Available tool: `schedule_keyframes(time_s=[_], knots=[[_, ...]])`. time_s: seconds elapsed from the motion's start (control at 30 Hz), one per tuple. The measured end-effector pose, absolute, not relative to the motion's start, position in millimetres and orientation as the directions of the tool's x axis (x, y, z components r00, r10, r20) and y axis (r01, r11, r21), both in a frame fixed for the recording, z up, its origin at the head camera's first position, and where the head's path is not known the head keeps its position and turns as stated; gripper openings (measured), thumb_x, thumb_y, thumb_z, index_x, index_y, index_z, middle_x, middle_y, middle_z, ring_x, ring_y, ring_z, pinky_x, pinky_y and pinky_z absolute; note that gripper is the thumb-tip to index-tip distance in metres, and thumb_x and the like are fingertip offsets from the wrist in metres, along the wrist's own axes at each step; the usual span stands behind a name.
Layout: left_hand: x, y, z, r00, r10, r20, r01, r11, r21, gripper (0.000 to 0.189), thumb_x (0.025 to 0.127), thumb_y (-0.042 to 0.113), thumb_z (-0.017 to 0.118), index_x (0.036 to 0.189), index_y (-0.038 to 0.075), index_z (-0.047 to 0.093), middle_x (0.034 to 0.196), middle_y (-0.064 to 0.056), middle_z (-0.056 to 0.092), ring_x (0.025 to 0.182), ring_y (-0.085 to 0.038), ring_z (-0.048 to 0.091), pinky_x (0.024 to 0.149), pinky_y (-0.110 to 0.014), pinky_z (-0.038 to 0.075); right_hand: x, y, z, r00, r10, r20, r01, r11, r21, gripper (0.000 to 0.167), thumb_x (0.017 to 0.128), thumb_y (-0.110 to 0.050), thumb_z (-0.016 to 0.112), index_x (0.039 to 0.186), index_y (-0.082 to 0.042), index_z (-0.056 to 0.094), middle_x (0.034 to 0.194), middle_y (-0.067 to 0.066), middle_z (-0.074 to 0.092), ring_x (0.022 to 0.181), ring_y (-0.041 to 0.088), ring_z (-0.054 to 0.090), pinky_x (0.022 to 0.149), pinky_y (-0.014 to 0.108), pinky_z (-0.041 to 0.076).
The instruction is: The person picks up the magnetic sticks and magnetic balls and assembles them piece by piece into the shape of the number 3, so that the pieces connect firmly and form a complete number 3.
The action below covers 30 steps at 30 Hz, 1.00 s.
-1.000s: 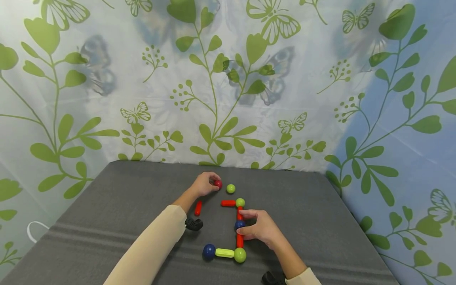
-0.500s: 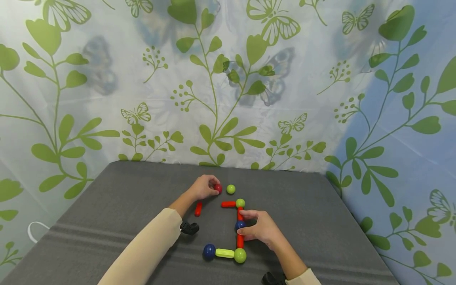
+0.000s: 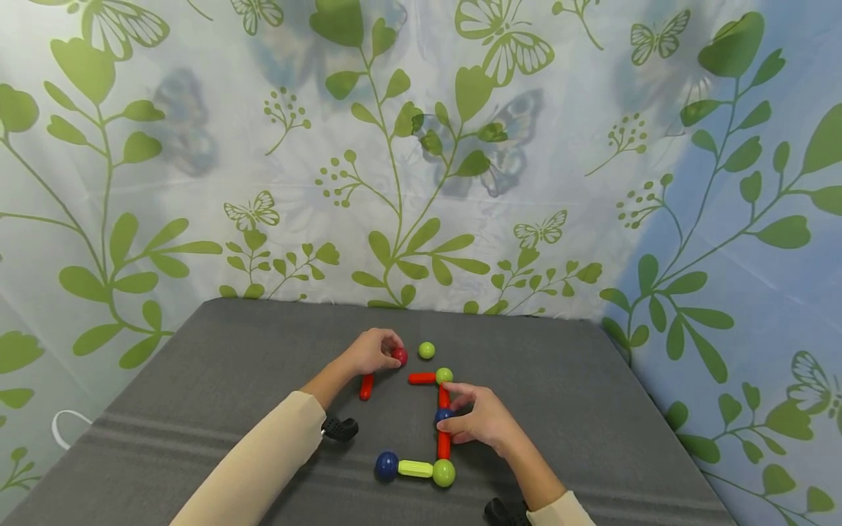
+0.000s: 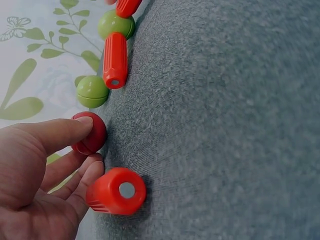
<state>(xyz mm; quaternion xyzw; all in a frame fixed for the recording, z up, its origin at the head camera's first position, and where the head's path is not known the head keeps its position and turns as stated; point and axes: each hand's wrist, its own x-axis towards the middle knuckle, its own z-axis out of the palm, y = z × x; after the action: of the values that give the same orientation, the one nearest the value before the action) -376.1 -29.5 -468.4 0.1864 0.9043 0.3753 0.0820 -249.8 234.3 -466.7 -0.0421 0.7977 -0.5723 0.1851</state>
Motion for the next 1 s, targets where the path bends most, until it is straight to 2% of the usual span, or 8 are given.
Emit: schedule_keyframes(time_s=[0.27,0.5,0.8,1.0], knots=[[-367,-34,-466,-0.909,0.415,-0.035,0.267,0.644,0.717,0.028,0.085,0.012,0.084,0.109,0.013,0.070,0.108,-0.003,0.071,0.089,-0.016,0.062,0.081,-0.033,0.053,-255,235,-462,-0.916,-0.290,-0.279,0.159,0.377,-0.913,0.094,0.078,-0.006,0.088,0.158,-0.011,0.038,0.115,0.020,0.060,0.071,0.022,0.072,0.070,0.041,0.063],[-358,-36,-463,-0.901,0.433,-0.028,0.287,0.644,0.709,0.027,0.085,0.011,0.084,0.108,0.012,0.071,0.106,-0.003,0.072,0.090,-0.016,0.063,0.084,-0.036,0.054,-259,239,-465,-0.900,-0.321,-0.296,0.171,0.364,-0.916,0.097,0.080,-0.006,0.087,0.160,-0.013,0.034,0.112,0.019,0.057,0.077,0.025,0.073,0.071,0.044,0.063],[-353,-40,-465,-0.897,0.441,-0.023,0.294,0.635,0.714,0.025,0.085,0.010,0.084,0.106,0.013,0.071,0.105,-0.002,0.074,0.091,-0.014,0.065,0.088,-0.037,0.055,-261,238,-465,-0.899,-0.320,-0.299,0.175,0.365,-0.915,0.100,0.079,-0.006,0.088,0.161,-0.015,0.032,0.109,0.019,0.058,0.076,0.026,0.072,0.071,0.044,0.063],[-352,-41,-467,-0.881,0.473,0.004,0.328,0.604,0.726,0.024,0.084,0.009,0.084,0.104,0.011,0.070,0.102,-0.003,0.075,0.087,-0.013,0.066,0.084,-0.035,0.055,-261,237,-462,-0.895,-0.324,-0.308,0.174,0.381,-0.908,0.102,0.078,-0.006,0.088,0.162,-0.016,0.031,0.109,0.019,0.057,0.075,0.026,0.073,0.071,0.045,0.063]])
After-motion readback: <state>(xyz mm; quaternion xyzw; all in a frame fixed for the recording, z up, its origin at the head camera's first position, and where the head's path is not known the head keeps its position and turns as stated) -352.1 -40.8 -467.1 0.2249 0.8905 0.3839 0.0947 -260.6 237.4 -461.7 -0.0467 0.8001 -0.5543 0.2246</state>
